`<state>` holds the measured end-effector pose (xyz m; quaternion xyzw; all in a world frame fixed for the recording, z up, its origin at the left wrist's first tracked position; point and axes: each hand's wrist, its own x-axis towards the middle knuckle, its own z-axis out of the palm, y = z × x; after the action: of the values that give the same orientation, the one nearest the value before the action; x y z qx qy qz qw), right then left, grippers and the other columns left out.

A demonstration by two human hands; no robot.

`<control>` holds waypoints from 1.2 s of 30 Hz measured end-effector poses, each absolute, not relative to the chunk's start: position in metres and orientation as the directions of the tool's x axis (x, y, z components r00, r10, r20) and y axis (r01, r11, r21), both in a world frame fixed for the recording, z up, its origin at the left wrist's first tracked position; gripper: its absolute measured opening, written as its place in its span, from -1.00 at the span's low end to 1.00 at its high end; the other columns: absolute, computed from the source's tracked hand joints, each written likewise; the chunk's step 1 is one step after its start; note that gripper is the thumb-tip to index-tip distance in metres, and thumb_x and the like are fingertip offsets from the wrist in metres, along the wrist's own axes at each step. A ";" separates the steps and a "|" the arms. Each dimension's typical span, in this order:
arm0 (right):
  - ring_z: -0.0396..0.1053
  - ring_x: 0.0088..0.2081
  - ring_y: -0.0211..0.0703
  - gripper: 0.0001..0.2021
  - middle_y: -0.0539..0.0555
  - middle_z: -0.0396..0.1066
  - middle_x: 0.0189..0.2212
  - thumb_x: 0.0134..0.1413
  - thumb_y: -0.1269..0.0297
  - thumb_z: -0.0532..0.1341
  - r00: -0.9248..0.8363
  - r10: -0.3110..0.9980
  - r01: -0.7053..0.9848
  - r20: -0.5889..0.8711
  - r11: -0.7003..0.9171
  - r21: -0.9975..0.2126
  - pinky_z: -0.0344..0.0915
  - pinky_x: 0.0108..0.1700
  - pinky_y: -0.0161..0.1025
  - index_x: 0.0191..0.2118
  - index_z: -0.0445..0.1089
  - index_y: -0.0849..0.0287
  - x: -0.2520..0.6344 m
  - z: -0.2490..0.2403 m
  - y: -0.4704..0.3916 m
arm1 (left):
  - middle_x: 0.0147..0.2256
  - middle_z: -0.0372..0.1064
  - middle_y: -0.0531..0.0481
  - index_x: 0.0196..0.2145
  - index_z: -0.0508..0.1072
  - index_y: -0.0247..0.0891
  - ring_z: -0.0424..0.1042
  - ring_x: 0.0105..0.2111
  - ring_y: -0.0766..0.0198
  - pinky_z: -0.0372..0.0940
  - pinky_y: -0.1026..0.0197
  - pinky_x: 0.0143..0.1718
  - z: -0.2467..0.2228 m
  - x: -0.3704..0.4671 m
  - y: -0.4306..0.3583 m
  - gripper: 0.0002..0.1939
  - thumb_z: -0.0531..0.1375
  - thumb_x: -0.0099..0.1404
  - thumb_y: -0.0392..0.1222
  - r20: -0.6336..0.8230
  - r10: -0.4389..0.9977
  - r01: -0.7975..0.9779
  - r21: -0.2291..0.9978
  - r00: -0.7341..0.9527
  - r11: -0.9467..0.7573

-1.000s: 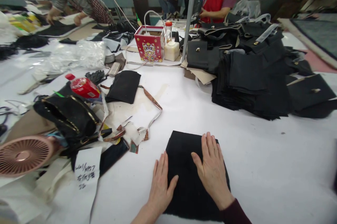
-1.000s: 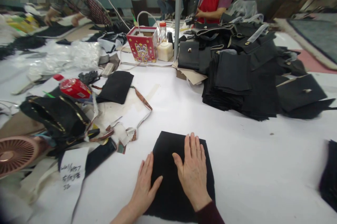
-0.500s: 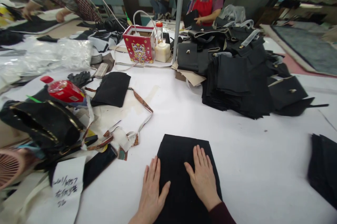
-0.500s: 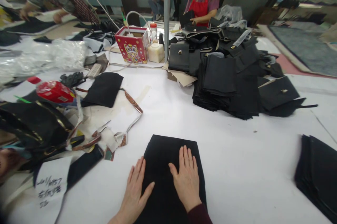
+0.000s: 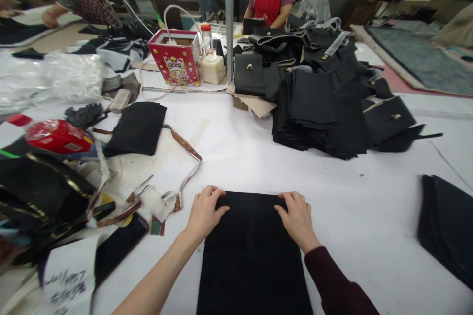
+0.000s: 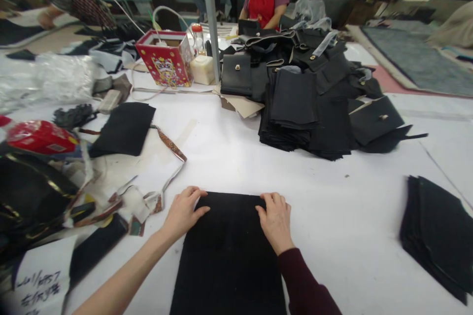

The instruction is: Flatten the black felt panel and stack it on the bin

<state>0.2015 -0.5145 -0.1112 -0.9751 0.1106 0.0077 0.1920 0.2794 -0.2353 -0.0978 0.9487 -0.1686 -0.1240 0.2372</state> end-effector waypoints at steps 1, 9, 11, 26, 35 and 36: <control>0.22 -0.10 0.00 -0.83 0.03 0.30 -0.19 0.11 0.34 0.23 0.977 -0.199 -0.211 -0.070 -0.907 -0.364 0.11 -0.10 -0.05 -0.15 0.31 0.06 0.205 -0.111 -0.515 | -0.11 0.33 -0.04 -0.15 0.39 -0.12 0.34 -0.08 0.07 0.20 0.01 -0.08 -0.098 0.285 -0.238 -0.72 0.26 0.16 -0.15 -0.189 -0.395 -0.273 0.465 0.899 -0.842; 0.20 -0.14 -0.03 -0.88 -0.01 0.28 -0.25 0.07 0.38 0.25 0.981 -0.154 -0.186 -0.114 -0.909 -0.373 0.04 -0.12 -0.07 -0.28 0.30 0.06 0.213 -0.112 -0.518 | -0.12 0.35 -0.02 -0.15 0.36 -0.10 0.34 -0.08 0.05 0.15 0.03 -0.13 -0.100 0.299 -0.247 -0.65 0.30 0.09 -0.15 -0.302 -0.427 -0.308 0.371 0.852 -0.876; 0.20 -0.16 -0.05 -0.89 -0.01 0.29 -0.27 0.06 0.40 0.23 0.985 -0.143 -0.168 -0.092 -0.909 -0.381 0.04 -0.12 -0.07 -0.30 0.29 0.07 0.213 -0.112 -0.517 | -0.14 0.35 -0.03 -0.19 0.37 -0.11 0.34 -0.10 0.06 0.15 0.04 -0.14 -0.099 0.301 -0.248 -0.70 0.29 0.10 -0.16 -0.314 -0.433 -0.314 0.365 0.845 -0.877; 0.18 -0.02 -0.03 -0.60 0.04 0.26 -0.03 -0.01 0.57 0.13 0.998 0.006 -0.017 -0.056 -0.916 -0.401 0.05 -0.01 -0.04 -0.09 0.32 -0.03 0.220 -0.103 -0.514 | -0.22 0.39 0.03 -0.30 0.30 -0.16 0.33 -0.18 0.22 0.13 0.08 -0.06 -0.106 0.276 -0.234 -0.82 0.03 0.24 -0.42 -0.077 -0.691 -0.580 0.482 0.718 -0.657; 0.32 -0.24 -0.07 -0.84 0.00 0.42 -0.32 0.09 0.21 0.12 0.975 -0.118 -0.206 -0.188 -0.797 -0.568 0.16 -0.14 -0.08 -0.20 0.33 0.07 0.215 -0.107 -0.526 | -0.24 0.40 -0.01 -0.03 0.23 -0.14 0.40 -0.24 0.15 0.29 0.11 -0.20 -0.118 0.273 -0.232 -0.66 0.14 0.27 -0.06 -0.176 -0.395 -0.224 0.593 0.902 -0.773; 0.33 -0.31 -0.08 -0.81 0.00 0.41 -0.38 0.10 0.13 0.11 0.958 -0.172 -0.278 -0.229 -0.745 -0.606 0.18 -0.22 -0.12 -0.22 0.34 0.08 0.212 -0.111 -0.529 | -0.25 0.40 0.01 0.04 0.18 -0.12 0.42 -0.26 0.16 0.29 0.13 -0.23 -0.117 0.274 -0.231 -0.57 0.16 0.26 -0.04 -0.207 -0.357 -0.162 0.615 0.911 -0.772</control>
<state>0.2117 -0.5291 -0.1112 -0.9308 0.1208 0.0792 0.3358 0.2736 -0.2313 -0.1175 0.9279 -0.1398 -0.1580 0.3074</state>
